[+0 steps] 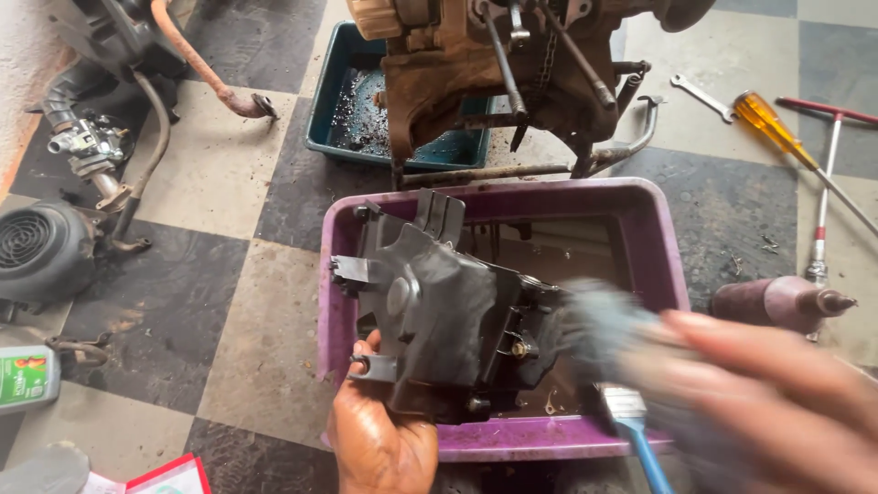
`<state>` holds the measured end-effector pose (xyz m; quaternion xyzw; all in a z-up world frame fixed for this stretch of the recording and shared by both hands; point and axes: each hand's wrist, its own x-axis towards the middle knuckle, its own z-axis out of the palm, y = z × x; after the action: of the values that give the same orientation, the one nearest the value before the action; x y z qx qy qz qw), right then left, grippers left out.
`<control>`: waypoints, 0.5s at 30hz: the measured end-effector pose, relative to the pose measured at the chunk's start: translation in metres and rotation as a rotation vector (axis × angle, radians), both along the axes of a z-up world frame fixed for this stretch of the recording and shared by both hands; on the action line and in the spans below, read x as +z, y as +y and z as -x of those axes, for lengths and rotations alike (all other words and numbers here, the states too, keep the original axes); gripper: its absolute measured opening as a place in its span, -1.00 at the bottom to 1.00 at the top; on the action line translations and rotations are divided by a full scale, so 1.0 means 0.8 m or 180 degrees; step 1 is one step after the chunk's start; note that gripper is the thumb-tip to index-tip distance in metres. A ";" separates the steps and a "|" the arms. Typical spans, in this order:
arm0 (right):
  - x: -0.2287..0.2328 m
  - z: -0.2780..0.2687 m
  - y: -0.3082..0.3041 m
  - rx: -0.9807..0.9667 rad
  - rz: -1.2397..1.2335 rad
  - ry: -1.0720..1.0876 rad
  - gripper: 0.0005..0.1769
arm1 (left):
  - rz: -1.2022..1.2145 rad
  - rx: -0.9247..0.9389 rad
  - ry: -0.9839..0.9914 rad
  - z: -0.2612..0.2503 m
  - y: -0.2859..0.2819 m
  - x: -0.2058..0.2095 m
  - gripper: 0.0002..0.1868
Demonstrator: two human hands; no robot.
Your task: Cleaning motorcycle engine components and plastic shrouds with a brush and solvent in a plastic basin.
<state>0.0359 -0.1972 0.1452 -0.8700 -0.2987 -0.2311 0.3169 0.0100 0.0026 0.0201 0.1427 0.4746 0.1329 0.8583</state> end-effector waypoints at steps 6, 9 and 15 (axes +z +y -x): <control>-0.102 -0.005 0.067 -0.0140 0.0813 -0.0526 -0.50 | -0.0204 0.0171 -0.0252 0.011 -0.008 -0.006 -0.60; -0.144 0.025 0.077 0.0082 0.0046 -0.0638 -0.70 | -0.0529 0.0376 0.0049 0.008 0.007 0.001 -0.57; -0.186 0.048 0.054 0.1280 -0.0507 0.0102 -0.71 | -0.0317 0.0543 -0.0496 0.010 0.031 -0.012 -0.59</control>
<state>-0.0027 -0.1540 -0.0035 -0.7687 -0.4420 -0.1723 0.4291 0.0018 0.0276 0.0106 0.1336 0.4097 0.2395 0.8700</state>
